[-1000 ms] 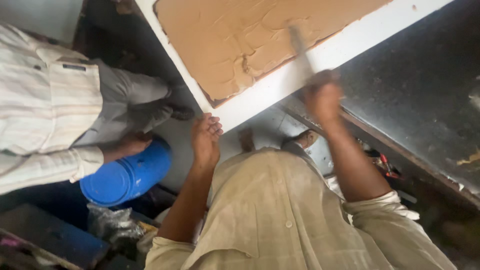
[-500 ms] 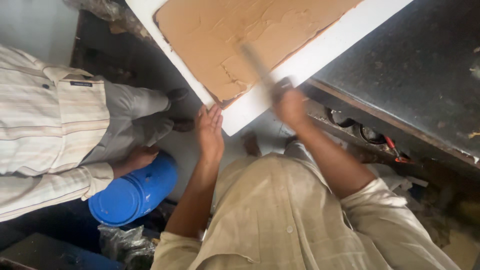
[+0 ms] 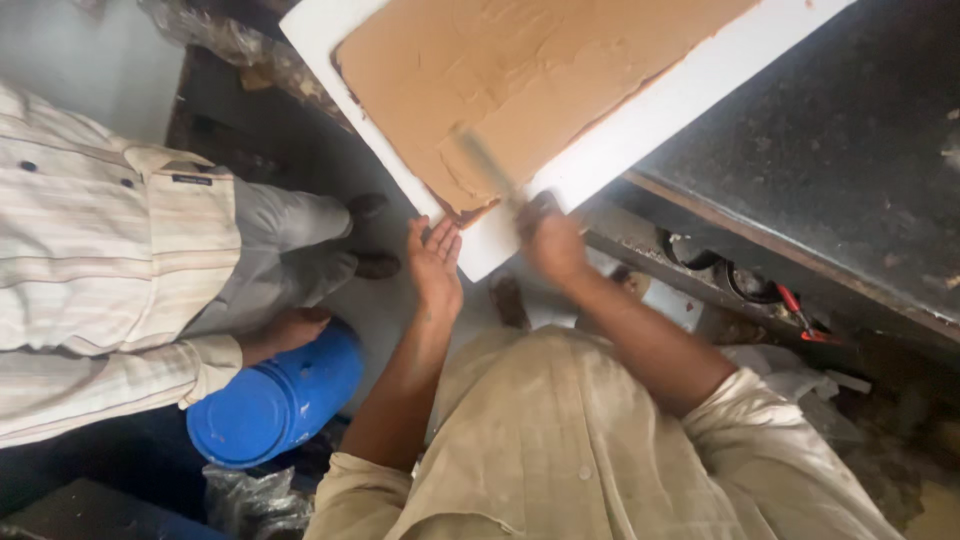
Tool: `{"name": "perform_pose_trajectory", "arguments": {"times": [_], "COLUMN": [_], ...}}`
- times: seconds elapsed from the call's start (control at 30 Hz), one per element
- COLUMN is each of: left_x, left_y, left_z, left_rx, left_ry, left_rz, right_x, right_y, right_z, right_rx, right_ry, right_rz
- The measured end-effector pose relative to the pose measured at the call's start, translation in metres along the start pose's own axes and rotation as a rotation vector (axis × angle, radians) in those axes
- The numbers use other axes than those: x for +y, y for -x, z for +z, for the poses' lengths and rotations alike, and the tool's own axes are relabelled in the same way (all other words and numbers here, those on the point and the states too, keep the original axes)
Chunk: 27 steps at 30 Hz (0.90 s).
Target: The person uses a metal trowel to spread a brown paste-like compound evenly across a large white rectangular board. They repeatedly scoop the compound from a metal table and smooth it onto the board's surface, working to cover the area uniformly.
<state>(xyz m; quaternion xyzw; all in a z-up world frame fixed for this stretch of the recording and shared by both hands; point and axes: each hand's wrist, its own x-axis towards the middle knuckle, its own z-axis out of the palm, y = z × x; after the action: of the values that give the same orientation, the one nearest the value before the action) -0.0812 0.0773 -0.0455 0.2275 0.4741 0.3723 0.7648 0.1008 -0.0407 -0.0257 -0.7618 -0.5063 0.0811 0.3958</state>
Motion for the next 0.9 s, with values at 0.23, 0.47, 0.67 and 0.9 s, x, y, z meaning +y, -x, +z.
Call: {"name": "perform_pose_trajectory", "arguments": {"times": [0.23, 0.47, 0.67, 0.9], "left_x": [0.002, 0.014, 0.015, 0.011], "left_y": [0.003, 0.018, 0.011, -0.003], "left_z": [0.003, 0.016, 0.010, -0.008], "left_rx": [0.020, 0.047, 0.044, -0.029], "left_ry": [0.048, 0.144, 0.132, 0.062], "left_rz": [0.004, -0.008, -0.041, -0.054], "right_x": [-0.056, -0.064, -0.008, 0.044], "right_y": [0.002, 0.004, -0.001, -0.016], "right_z": [0.010, 0.012, 0.008, 0.015], "right_rx": [-0.048, -0.111, -0.057, -0.115], "right_ry": [-0.061, -0.042, 0.237, 0.212], "right_rz": [0.059, 0.074, 0.030, -0.083]}}
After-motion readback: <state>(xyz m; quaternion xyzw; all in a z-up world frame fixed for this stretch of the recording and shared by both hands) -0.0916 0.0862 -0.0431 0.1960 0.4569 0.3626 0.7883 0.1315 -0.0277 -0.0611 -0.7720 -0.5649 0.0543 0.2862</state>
